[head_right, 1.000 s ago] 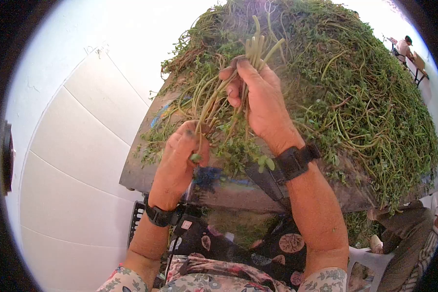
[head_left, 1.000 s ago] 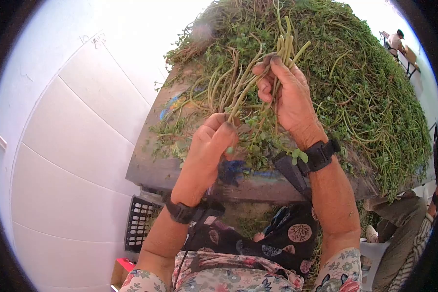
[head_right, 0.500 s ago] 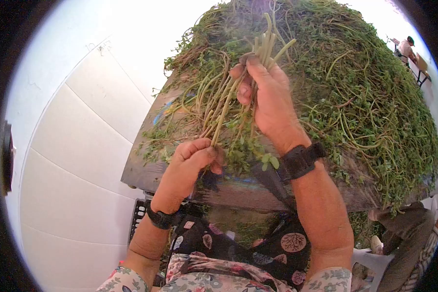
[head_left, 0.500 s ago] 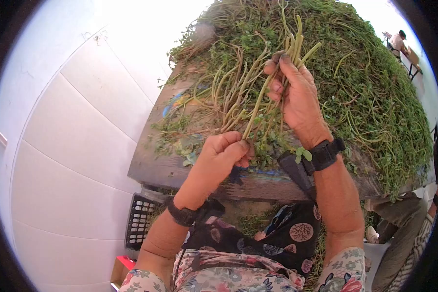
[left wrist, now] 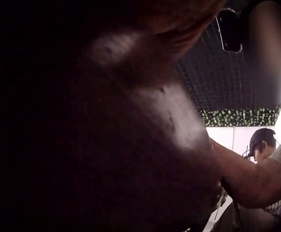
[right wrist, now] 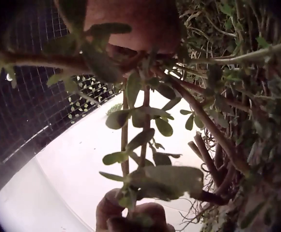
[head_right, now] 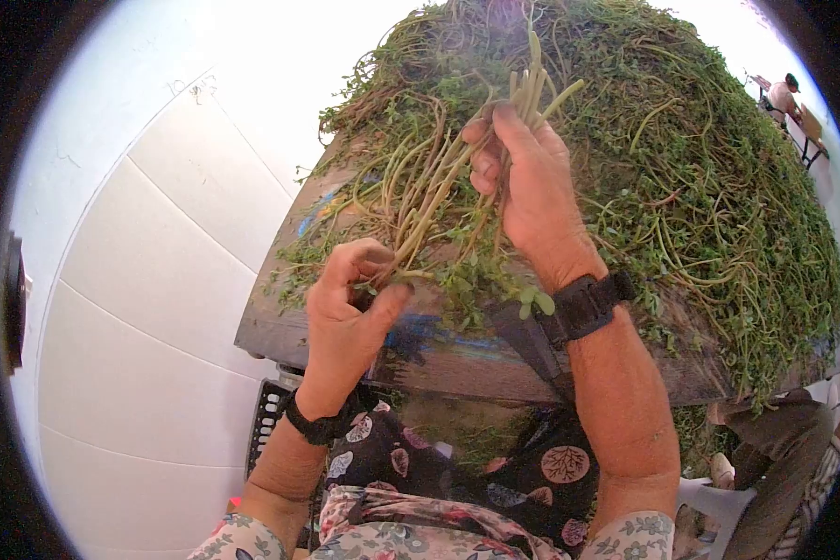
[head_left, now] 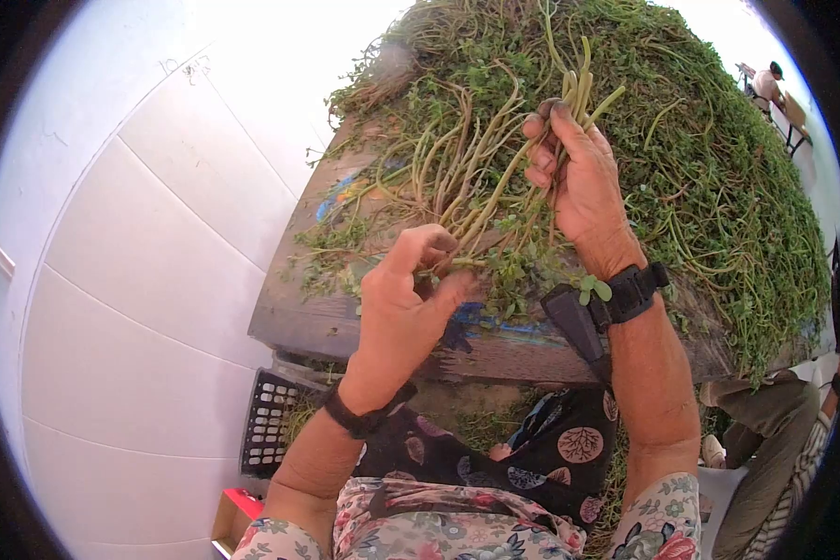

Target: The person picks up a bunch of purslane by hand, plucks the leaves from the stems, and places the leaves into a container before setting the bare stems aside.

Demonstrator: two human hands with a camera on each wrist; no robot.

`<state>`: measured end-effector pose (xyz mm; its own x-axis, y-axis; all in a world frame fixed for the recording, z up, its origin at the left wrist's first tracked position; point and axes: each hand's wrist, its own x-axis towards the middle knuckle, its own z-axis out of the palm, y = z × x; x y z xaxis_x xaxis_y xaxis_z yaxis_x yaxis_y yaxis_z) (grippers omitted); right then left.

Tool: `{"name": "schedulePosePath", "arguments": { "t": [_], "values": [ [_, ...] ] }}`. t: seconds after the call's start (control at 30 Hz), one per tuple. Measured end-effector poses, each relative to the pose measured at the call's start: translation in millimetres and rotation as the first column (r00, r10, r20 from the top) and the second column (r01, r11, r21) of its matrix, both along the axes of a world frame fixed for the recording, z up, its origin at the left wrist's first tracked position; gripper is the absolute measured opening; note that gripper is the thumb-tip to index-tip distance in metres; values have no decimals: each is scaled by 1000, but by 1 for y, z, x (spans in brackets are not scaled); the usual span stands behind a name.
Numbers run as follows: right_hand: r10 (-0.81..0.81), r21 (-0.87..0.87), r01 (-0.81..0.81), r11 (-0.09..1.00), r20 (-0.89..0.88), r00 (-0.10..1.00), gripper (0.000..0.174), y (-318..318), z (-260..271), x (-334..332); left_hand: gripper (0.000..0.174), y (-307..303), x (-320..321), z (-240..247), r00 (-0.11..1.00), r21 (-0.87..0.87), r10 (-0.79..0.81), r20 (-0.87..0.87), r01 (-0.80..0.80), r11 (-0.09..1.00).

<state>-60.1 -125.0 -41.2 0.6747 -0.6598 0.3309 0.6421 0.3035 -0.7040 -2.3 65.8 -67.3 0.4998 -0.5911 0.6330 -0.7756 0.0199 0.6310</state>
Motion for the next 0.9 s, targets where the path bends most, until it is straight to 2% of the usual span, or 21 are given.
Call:
{"name": "schedulePosePath", "arguments": {
  "t": [0.23, 0.3, 0.33, 0.43, 0.53, 0.63, 0.73, 0.77, 0.8, 0.83, 0.87, 0.9],
  "values": [
    [33, -19, -33, 999, -36, 999, 15, 4, 0, 0, 8, 0, 12, -5, 976, 77, 35, 215, -52, 996],
    [24, -15, -24, 1000, -37, 999, 15, 4, 0, 0, 9, 3, 12, -4, 997, 183, -25, -78, 39, 982],
    [18, -12, -18, 1000, -38, 999, 14, 3, 0, 0, 9, 4, 11, -4, 973, 225, -44, -226, 96, 970],
    [16, -20, -16, 1000, -23, 1000, 14, 2, 0, -1, 8, 7, 9, -1, 998, 263, -16, -69, 33, 964],
    [6, 0, -6, 1000, -37, 999, 13, 3, 0, 0, 8, 5, 16, -6, 960, 175, -52, 276, 3, 985],
    [5, 41, -3, 999, -62, 998, 11, -1, -5, 2, 8, 9, 7, -5, 972, 93, -28, 233, 6, 996],
    [-136, 130, 146, 981, -82, 987, 10, -12, -7, 3, 18, 18, 10, -10, 970, 79, -25, 243, 6, 997],
    [-169, 96, 175, 980, -68, 983, 10, -20, -7, 1, 18, 22, 9, -9, 998, 97, -57, 33, 53, 994],
    [-162, 94, 167, 981, -58, 985, 10, -19, -6, -1, 17, 25, 8, -6, 980, 103, -81, -179, 101, 990],
    [-152, 92, 156, 983, -49, 987, 10, -16, -3, -1, 17, 27, 6, -2, 918, 99, -97, -384, 146, 984],
    [-140, 90, 143, 986, -39, 989, 10, -13, -2, -1, 16, 27, 5, 4, 787, -8, -209, -581, 251, 968],
    [-87, 88, 90, 992, -30, 996, 11, -11, -2, 1, 16, 26, 5, 13, 603, -135, -316, -732, 326, 936]
  ]
}}
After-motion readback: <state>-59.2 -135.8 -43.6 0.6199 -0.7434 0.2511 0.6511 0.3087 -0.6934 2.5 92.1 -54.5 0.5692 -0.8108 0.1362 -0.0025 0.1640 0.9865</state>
